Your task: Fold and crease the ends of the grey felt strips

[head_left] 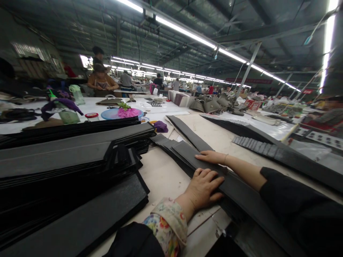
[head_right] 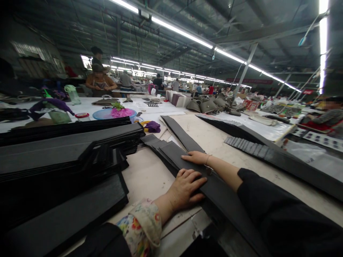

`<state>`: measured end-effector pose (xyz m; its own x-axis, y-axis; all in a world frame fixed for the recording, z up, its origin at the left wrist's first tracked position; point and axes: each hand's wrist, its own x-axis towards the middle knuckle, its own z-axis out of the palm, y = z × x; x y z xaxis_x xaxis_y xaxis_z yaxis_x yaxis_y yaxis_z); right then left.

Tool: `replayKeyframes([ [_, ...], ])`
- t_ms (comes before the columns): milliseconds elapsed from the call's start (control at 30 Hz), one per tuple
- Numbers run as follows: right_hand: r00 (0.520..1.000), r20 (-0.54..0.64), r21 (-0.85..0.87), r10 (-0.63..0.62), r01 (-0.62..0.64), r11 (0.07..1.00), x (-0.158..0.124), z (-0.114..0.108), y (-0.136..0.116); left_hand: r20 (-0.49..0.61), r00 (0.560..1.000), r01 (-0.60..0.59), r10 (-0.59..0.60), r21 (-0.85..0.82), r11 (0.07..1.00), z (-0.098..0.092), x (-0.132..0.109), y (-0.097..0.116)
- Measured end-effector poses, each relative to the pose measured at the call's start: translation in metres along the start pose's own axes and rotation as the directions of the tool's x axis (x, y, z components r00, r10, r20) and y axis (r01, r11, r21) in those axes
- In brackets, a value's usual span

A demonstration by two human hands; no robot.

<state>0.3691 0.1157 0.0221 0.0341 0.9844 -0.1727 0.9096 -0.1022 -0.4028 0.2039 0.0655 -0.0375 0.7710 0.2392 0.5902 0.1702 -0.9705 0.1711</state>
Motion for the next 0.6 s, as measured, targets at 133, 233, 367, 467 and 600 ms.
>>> replayKeyframes([
  [133, 1.000, 0.005, -0.035, 0.022, -0.021, 0.999, 0.004, -0.006, -0.009, -0.033, 0.999, -0.006, 0.003, -0.066, 0.998, -0.003, -0.001, -0.001],
  [233, 0.999, -0.041, -0.017, 0.020, -0.020, 1.000, 0.000, -0.011, -0.012, -0.031, 0.999, 0.014, -0.017, -0.101, 0.995, -0.005, -0.001, -0.001],
  [367, 0.998, -0.065, 0.049, 0.004, -0.001, 0.999, -0.009, -0.012, -0.014, -0.029, 0.998, 0.042, -0.047, -0.133, 0.990, -0.005, -0.001, -0.001],
  [467, 0.997, -0.077, 0.094, -0.008, 0.015, 0.995, -0.015, -0.009, -0.019, -0.042, 0.998, 0.043, -0.050, -0.160, 0.986, -0.005, -0.002, 0.001],
  [600, 0.994, -0.104, 0.119, -0.030, 0.043, 0.992, -0.030, -0.023, -0.030, -0.174, 0.978, 0.063, -0.116, -0.282, 0.957, -0.022, 0.000, 0.004],
])
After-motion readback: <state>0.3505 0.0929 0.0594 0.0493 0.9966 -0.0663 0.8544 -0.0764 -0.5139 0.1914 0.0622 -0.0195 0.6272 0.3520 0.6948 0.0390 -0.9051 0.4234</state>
